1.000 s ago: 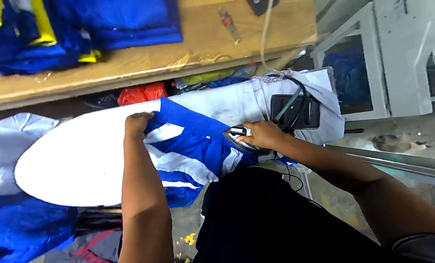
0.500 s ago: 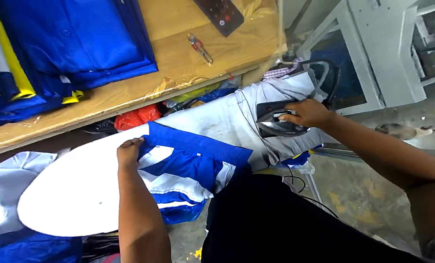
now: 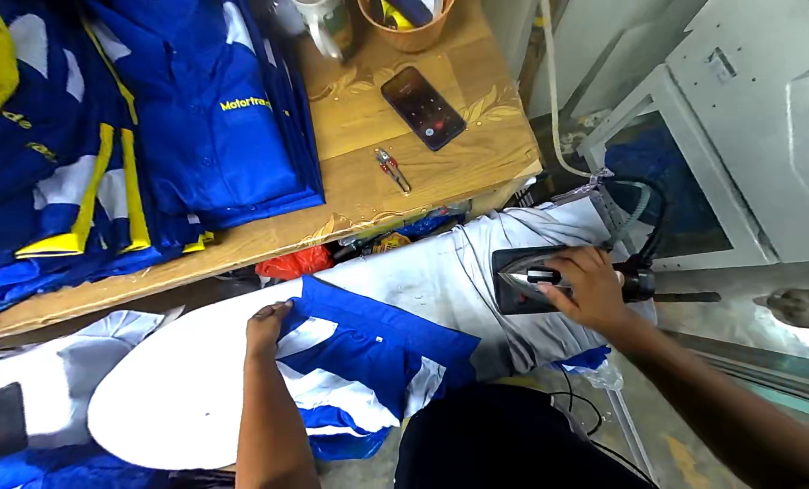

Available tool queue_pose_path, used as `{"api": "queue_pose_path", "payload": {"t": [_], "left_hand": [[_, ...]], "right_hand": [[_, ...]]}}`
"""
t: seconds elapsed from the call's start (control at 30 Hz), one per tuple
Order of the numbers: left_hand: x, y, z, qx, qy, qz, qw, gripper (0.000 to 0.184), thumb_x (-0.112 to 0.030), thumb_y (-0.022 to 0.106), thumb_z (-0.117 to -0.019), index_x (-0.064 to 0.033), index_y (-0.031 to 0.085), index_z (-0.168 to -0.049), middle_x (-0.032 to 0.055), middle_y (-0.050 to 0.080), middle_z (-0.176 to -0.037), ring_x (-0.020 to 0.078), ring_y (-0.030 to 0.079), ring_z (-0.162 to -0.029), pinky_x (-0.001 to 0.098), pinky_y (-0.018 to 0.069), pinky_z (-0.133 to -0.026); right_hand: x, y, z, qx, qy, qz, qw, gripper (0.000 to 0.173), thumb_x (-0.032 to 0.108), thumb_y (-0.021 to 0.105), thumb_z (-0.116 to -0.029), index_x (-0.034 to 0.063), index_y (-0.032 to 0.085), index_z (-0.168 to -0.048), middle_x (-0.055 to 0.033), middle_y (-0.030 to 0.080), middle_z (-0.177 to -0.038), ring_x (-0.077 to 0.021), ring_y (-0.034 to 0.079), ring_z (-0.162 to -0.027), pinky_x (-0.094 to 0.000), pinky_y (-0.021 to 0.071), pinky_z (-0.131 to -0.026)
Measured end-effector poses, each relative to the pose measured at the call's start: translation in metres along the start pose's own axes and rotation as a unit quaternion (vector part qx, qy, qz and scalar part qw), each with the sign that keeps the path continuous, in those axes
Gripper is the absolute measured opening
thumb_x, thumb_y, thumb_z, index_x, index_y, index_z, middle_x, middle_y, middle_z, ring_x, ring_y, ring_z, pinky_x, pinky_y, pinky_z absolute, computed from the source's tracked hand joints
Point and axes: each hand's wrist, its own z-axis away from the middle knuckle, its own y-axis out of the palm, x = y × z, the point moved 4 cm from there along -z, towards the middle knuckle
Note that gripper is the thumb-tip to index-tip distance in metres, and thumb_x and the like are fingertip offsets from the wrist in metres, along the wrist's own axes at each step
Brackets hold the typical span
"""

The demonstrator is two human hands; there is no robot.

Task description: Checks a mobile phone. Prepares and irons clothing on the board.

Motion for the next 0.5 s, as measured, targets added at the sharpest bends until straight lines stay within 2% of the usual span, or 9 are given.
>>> {"api": "queue_pose_path", "payload": {"t": [0.03, 0.07, 0.1, 0.17, 0.23, 0.27, 0.4, 0.43, 0.5], "left_hand": [[0.001, 0.000, 0.001, -0.001, -0.002, -0.001, 1.000, 0.028, -0.016, 0.064, -0.1018, 0.0089, 0.065, -0.114, 0.0193, 0.066, -0.117, 0.0182, 0.061, -0.104, 0.0406, 0.0484, -0.096], [0.002, -0.001, -0.001, 0.001, -0.003, -0.004, 1.000, 0.027, -0.016, 0.064, -0.1016, 0.0081, 0.066, -0.113, 0.0184, 0.066, -0.116, 0.0176, 0.061, -0.103, 0.0403, 0.0486, -0.095], [0.002, -0.001, -0.004, 0.003, -0.002, -0.006, 1.000, 0.027, -0.016, 0.064, -0.1013, 0.0077, 0.066, -0.113, 0.0183, 0.067, -0.116, 0.0180, 0.061, -0.103, 0.0409, 0.0488, -0.096], [0.001, -0.001, -0.005, 0.005, 0.004, -0.006, 1.000, 0.027, -0.016, 0.065, -0.1008, 0.0084, 0.066, -0.112, 0.0192, 0.067, -0.116, 0.0192, 0.061, -0.104, 0.0414, 0.0482, -0.097], [0.001, -0.001, -0.006, 0.002, 0.012, -0.003, 1.000, 0.026, -0.015, 0.066, -0.1005, 0.0093, 0.067, -0.111, 0.0198, 0.067, -0.116, 0.0201, 0.062, -0.105, 0.0415, 0.0481, -0.097], [0.002, -0.001, -0.005, 0.000, 0.017, -0.001, 1.000, 0.026, -0.014, 0.065, -0.1005, 0.0096, 0.067, -0.111, 0.0199, 0.068, -0.115, 0.0203, 0.062, -0.105, 0.0416, 0.0482, -0.097], [0.007, 0.000, -0.005, -0.005, 0.046, -0.005, 0.999, 0.026, -0.016, 0.065, -0.1011, 0.0090, 0.068, -0.108, 0.0190, 0.069, -0.111, 0.0200, 0.063, -0.102, 0.0410, 0.0489, -0.095], [0.008, 0.000, -0.004, -0.011, 0.055, -0.010, 0.998, 0.027, -0.017, 0.065, -0.1012, 0.0086, 0.068, -0.108, 0.0194, 0.069, -0.110, 0.0215, 0.063, -0.102, 0.0425, 0.0491, -0.095], [0.013, 0.003, -0.001, -0.021, 0.078, -0.019, 0.997, 0.029, -0.018, 0.065, -0.1012, 0.0082, 0.068, -0.111, 0.0212, 0.070, -0.110, 0.0264, 0.065, -0.104, 0.0473, 0.0490, -0.097]], "right_hand": [[0.022, 0.003, 0.009, 0.006, 0.017, -0.033, 0.999, 0.052, 0.042, 0.050, -0.1018, -0.0039, 0.074, -0.103, -0.0262, 0.072, -0.104, -0.0472, 0.068, -0.103, -0.0635, 0.0520, -0.089], [0.043, 0.011, 0.022, 0.062, 0.062, -0.066, 0.994, 0.046, 0.036, 0.052, -0.1022, -0.0045, 0.074, -0.102, -0.0261, 0.072, -0.103, -0.0458, 0.069, -0.101, -0.0618, 0.0540, -0.089], [0.059, 0.025, 0.034, 0.162, 0.127, -0.101, 0.973, 0.043, 0.033, 0.054, -0.1039, -0.0056, 0.073, -0.105, -0.0268, 0.072, -0.104, -0.0449, 0.069, -0.103, -0.0614, 0.0540, -0.091], [0.076, 0.070, 0.066, 0.413, 0.246, -0.159, 0.863, 0.050, 0.040, 0.049, -0.1086, -0.0053, 0.069, -0.117, -0.0289, 0.069, -0.114, -0.0461, 0.066, -0.112, -0.0646, 0.0486, -0.098], [0.089, 0.115, 0.099, 0.545, 0.271, -0.191, 0.770, 0.055, 0.045, 0.050, -0.1081, -0.0041, 0.066, -0.126, -0.0307, 0.067, -0.123, -0.0486, 0.062, -0.120, -0.0678, 0.0437, -0.104], [0.097, 0.134, 0.114, 0.563, 0.266, -0.206, 0.755, 0.055, 0.045, 0.050, -0.1080, -0.0032, 0.066, -0.129, -0.0306, 0.066, -0.126, -0.0486, 0.061, -0.123, -0.0676, 0.0421, -0.106], [0.125, 0.183, 0.144, 0.501, 0.292, -0.287, 0.762, 0.054, 0.046, 0.056, -0.1051, -0.0031, 0.069, -0.125, -0.0295, 0.067, -0.125, -0.0465, 0.061, -0.123, -0.0664, 0.0407, -0.109], [0.133, 0.190, 0.146, 0.491, 0.309, -0.313, 0.752, 0.054, 0.045, 0.055, -0.1056, -0.0028, 0.069, -0.127, -0.0280, 0.067, -0.126, -0.0438, 0.061, -0.125, -0.0637, 0.0400, -0.111], [0.150, 0.203, 0.152, 0.439, 0.375, -0.380, 0.723, 0.050, 0.040, 0.055, -0.1067, -0.0049, 0.067, -0.125, -0.0228, 0.070, -0.117, -0.0333, 0.067, -0.111, -0.0527, 0.0488, -0.104]]}}
